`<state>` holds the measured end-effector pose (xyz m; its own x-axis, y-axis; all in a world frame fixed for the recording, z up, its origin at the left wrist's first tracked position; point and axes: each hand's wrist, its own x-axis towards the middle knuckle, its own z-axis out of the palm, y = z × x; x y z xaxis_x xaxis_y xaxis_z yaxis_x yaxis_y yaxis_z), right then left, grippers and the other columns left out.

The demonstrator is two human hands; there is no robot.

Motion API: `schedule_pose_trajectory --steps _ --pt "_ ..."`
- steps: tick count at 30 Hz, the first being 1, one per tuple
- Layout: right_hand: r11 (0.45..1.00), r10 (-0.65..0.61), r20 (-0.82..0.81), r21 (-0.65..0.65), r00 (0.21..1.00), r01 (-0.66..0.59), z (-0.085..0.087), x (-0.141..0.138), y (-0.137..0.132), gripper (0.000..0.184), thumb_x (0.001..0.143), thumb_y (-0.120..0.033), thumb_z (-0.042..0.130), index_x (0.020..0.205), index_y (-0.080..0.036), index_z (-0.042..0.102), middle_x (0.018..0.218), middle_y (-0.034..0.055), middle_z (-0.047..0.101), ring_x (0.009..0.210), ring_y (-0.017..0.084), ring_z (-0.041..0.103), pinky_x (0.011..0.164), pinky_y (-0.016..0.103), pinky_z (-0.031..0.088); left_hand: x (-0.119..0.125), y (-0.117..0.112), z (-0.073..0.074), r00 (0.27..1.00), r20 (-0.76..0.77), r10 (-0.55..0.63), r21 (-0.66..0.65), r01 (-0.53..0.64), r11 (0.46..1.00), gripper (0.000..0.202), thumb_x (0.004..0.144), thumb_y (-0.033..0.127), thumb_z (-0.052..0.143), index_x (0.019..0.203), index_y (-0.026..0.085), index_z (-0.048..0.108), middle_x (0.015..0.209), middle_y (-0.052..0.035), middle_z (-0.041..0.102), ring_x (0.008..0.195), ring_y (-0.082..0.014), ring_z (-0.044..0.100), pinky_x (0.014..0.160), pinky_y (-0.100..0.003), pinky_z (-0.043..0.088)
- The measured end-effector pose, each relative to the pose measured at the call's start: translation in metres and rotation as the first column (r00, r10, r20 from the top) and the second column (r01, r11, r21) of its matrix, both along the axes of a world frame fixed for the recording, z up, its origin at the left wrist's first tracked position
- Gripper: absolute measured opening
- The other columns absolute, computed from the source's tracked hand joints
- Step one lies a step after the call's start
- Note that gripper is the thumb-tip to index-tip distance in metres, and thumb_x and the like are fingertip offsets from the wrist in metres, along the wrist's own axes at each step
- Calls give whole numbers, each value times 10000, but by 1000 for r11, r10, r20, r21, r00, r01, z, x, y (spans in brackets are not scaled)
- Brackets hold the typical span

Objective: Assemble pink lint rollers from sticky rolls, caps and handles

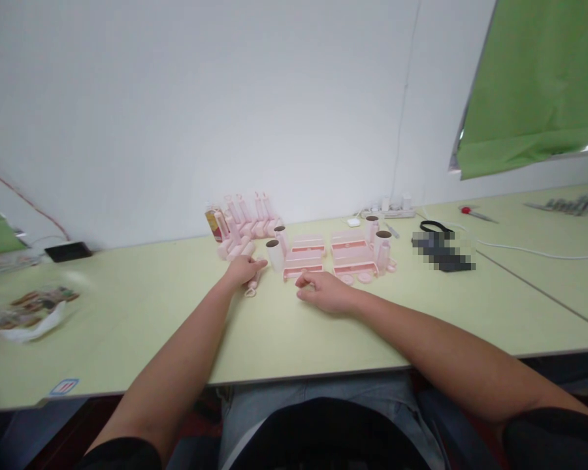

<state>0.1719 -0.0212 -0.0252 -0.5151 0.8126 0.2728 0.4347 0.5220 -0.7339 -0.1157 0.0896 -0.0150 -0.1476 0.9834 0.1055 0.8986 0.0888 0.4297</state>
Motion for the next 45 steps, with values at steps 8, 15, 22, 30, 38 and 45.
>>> schedule_pose_trajectory --steps 8,15,22,30,38,45 --pt "998 -7 125 68 992 -2 -7 -2 5 387 870 -345 596 1221 -187 629 1250 105 662 1092 244 620 952 372 441 4 7 -8 994 -105 15 24 -13 1000 418 757 585 591 817 180 674 847 -132 727 811 -286 672 701 -341 466" --pt "994 28 172 96 985 -45 -5 -1 5 393 872 -349 599 1228 -185 628 1249 110 665 1110 250 623 958 375 452 15 -2 3 998 -18 -63 393 65 917 347 868 326 500 1166 191 616 990 -85 681 871 -211 626 808 -333 473" --pt "983 41 117 172 992 -60 -3 -3 2 243 888 -303 586 1075 -177 674 1085 82 707 961 204 642 861 335 472 36 -16 10 914 -123 -387 574 384 723 389 808 223 571 1192 233 633 1143 -83 552 1022 -219 571 932 -382 485" --pt "955 64 278 262 958 -140 -3 -6 -1 243 844 -195 596 1068 -159 684 1064 104 698 981 223 632 878 342 470 40 -17 7 901 -116 -417 463 421 780 334 845 368 599 1126 187 595 1160 -96 634 1105 -259 579 990 -422 454" --pt "964 -6 279 259 960 -69 -4 -6 -2 300 829 -190 598 1119 -163 668 1115 123 685 1026 255 619 899 360 455 48 -40 34 938 183 -296 605 130 786 438 848 363 576 1219 194 415 1179 -87 600 993 -192 626 869 -314 494" --pt "971 -31 175 237 984 -12 1 -6 -5 195 830 -241 614 1000 -167 675 970 83 705 841 197 614 747 298 436 61 -53 38 800 323 -506 638 210 741 561 793 342 610 1285 214 372 1080 -63 599 847 -161 620 727 -276 484"
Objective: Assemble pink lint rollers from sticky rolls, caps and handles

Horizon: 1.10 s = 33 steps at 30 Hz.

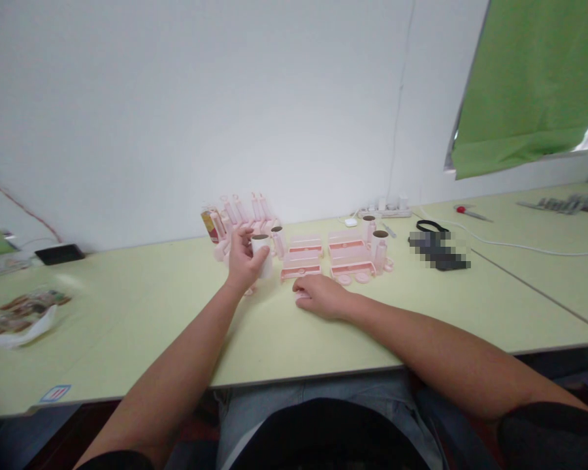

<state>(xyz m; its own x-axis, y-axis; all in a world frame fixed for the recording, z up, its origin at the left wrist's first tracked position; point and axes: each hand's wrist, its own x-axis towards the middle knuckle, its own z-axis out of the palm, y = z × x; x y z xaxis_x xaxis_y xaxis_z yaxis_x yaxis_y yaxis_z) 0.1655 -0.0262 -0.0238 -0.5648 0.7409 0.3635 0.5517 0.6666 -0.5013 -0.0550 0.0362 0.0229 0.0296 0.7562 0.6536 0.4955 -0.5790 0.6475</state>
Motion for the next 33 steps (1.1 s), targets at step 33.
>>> schedule_pose_trajectory --steps 33 --pt "956 -245 -706 -292 665 42 -2 8 29 263 814 -433 654 848 -177 604 756 15 665 661 142 615 617 267 508 32 -33 -3 888 -275 -369 -233 310 922 470 777 428 671 1148 204 489 853 8 558 700 -134 494 628 -260 379"
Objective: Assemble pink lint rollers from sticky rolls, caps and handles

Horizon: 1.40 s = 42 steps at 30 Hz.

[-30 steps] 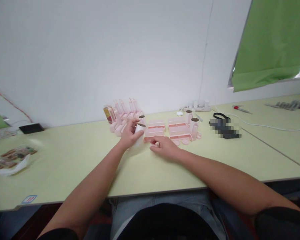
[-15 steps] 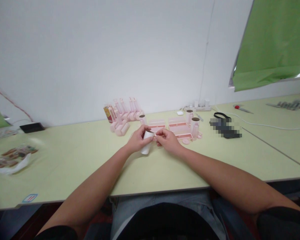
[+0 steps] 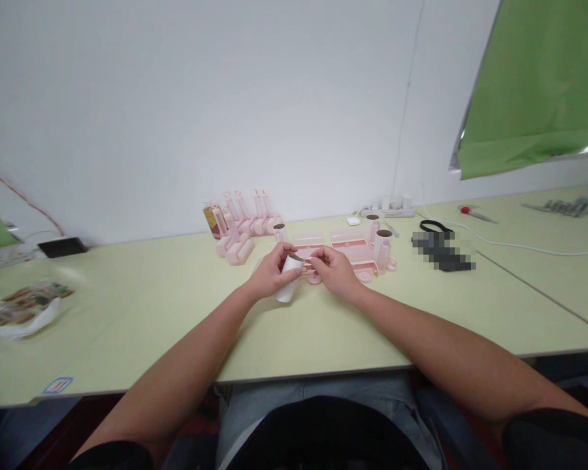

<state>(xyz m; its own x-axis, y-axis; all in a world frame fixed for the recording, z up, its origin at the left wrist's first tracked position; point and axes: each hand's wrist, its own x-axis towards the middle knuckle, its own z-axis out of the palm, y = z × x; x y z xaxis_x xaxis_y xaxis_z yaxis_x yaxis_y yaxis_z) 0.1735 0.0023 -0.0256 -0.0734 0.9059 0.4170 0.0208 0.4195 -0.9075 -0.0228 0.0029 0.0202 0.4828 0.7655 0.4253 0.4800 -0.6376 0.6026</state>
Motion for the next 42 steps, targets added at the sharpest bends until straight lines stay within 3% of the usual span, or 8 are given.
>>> schedule_pose_trajectory --steps 3,11,20,26,35,42 --pt "999 -37 -23 31 999 38 2 1 -1 273 815 -438 653 868 -174 605 774 23 674 704 158 632 650 283 511 2 -1 -1 1000 -1 -29 -42 29 999 498 774 443 672 1168 209 477 846 10 560 708 -139 507 638 -261 391" --pt "993 25 85 110 996 -35 7 -2 -12 205 822 -366 634 894 -174 642 864 36 681 762 159 612 701 292 498 6 -1 -4 992 5 -128 -45 128 991 488 768 458 695 1141 206 507 921 -10 594 766 -146 531 671 -268 407" --pt "993 4 104 117 995 -16 7 -1 -10 189 814 -338 630 901 -170 646 857 36 685 755 163 615 703 295 489 8 0 -12 993 64 -95 -83 100 991 480 753 425 703 1062 210 405 799 33 525 686 -122 510 613 -243 372" --pt "992 26 97 121 995 -38 2 0 -5 173 812 -316 641 904 -168 647 911 44 687 781 162 613 722 294 490 6 2 -15 997 13 -81 -65 82 995 451 757 451 706 996 205 412 772 45 483 669 -112 477 583 -235 339" --pt "993 105 70 48 992 -109 3 -2 -8 198 832 -353 630 912 -172 624 787 10 634 674 143 577 623 276 471 7 2 -15 994 48 -103 -56 105 993 501 759 442 718 1047 206 383 813 38 518 686 -112 511 612 -238 370" --pt "990 129 61 53 990 -133 4 -1 -7 224 806 -333 647 953 -165 630 876 31 652 730 149 584 652 280 473 6 3 -15 991 31 -127 -82 129 988 570 765 436 718 1167 202 389 834 9 581 694 -127 549 601 -232 375"
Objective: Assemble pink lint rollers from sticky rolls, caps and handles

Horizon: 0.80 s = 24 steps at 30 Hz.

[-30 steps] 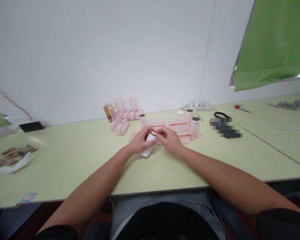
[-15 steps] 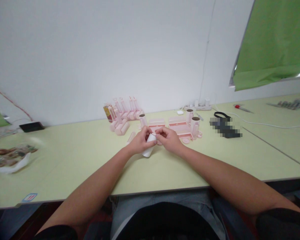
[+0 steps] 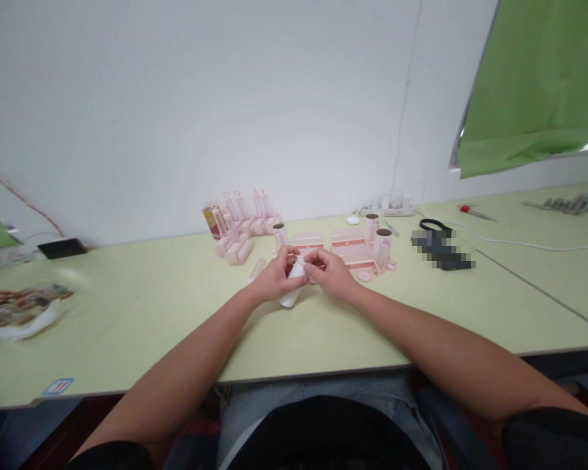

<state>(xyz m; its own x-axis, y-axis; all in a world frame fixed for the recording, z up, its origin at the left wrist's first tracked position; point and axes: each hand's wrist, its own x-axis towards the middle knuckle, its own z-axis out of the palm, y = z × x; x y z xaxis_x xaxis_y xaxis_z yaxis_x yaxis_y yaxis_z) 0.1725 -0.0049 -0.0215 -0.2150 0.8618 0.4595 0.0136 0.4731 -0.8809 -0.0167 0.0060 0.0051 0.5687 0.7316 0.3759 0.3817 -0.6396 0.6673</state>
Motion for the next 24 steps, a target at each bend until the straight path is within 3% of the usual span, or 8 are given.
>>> schedule_pose_trajectory --steps 9,24 --pt "999 -48 83 15 995 47 -2 0 1 224 822 -333 621 967 -168 666 860 26 658 729 150 589 653 275 482 -1 1 -3 1000 -30 9 31 -8 999 597 786 444 698 1228 200 379 857 -4 599 703 -136 565 606 -242 399" --pt "1000 0 100 5 995 -1 -4 4 5 308 833 -371 632 1047 -165 712 920 55 699 721 161 618 658 291 505 0 -1 -1 1000 -16 -2 35 3 999 595 779 446 708 1225 206 396 893 -22 630 726 -144 580 632 -250 408"
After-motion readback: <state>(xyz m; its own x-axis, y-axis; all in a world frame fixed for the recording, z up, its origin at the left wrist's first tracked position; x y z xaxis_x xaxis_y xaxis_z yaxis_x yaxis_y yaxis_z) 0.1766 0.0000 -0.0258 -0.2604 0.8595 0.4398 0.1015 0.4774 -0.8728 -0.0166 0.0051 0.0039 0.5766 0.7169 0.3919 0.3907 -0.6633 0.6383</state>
